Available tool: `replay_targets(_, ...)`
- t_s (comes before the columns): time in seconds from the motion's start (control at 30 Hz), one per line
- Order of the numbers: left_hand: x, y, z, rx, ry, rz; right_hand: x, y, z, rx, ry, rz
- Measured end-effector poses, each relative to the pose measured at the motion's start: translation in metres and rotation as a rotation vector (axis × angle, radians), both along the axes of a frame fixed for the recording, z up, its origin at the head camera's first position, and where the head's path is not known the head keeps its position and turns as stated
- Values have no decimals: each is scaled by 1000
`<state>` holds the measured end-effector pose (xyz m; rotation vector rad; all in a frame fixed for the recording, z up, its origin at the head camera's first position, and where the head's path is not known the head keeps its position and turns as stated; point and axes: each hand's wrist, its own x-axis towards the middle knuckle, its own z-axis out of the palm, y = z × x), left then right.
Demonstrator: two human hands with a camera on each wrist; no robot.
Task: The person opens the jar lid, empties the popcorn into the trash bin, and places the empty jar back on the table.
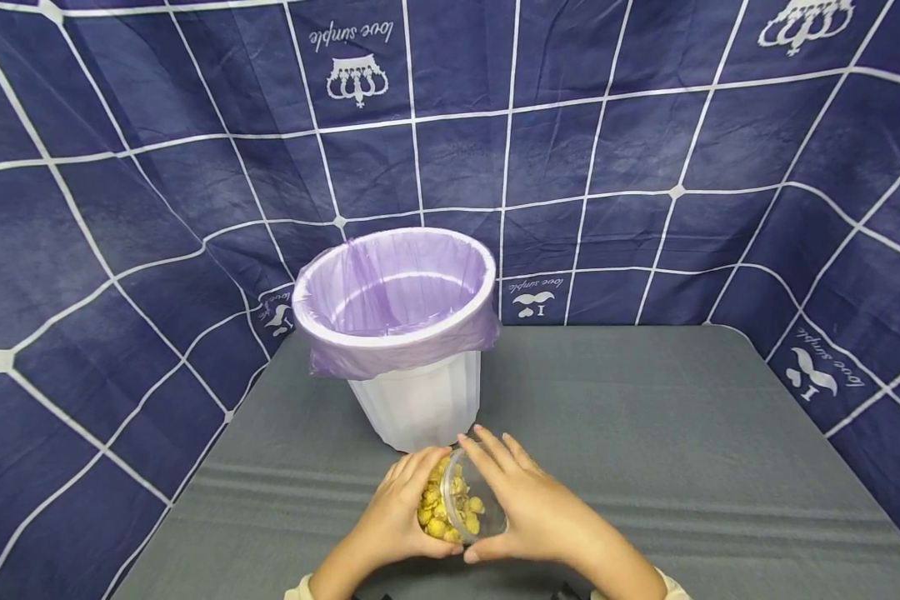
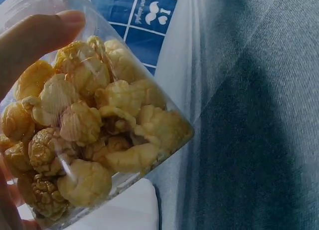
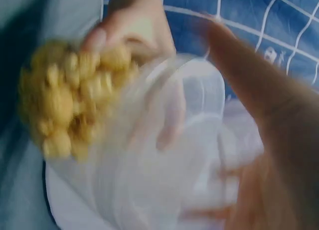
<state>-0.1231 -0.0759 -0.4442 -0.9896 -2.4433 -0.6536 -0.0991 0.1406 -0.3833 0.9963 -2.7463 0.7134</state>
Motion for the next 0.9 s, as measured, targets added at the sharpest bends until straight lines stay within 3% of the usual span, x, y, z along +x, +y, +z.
replay_targets(0.13,1,3,0,6,22,23,8,-10,2,13,-81,-265)
replay_targets(0.23,1,4,1,4,42,33,9,-16,2,23,-121,-347)
replay_targets(0.33,1,4,2,2,45,36,7,-15,0,23,-85,-289)
replay_targets(0.47,2,2,1,-6,28,33,1,-7,-2,-3,9,-47)
replay_targets(0.57,2,1,1,-7,13,30,-3,-1,-3,-23,2,77)
replay_targets(0.63,2,1,1,-3,5,33,-1,0,-2,-34,-31,42)
replay_targets(0.8,1,2,2,5,10,34,6,-6,-1,-23,-72,-186)
replay_targets(0.9,1,3,2,3,20,36,5,-8,-3,-12,-41,-201)
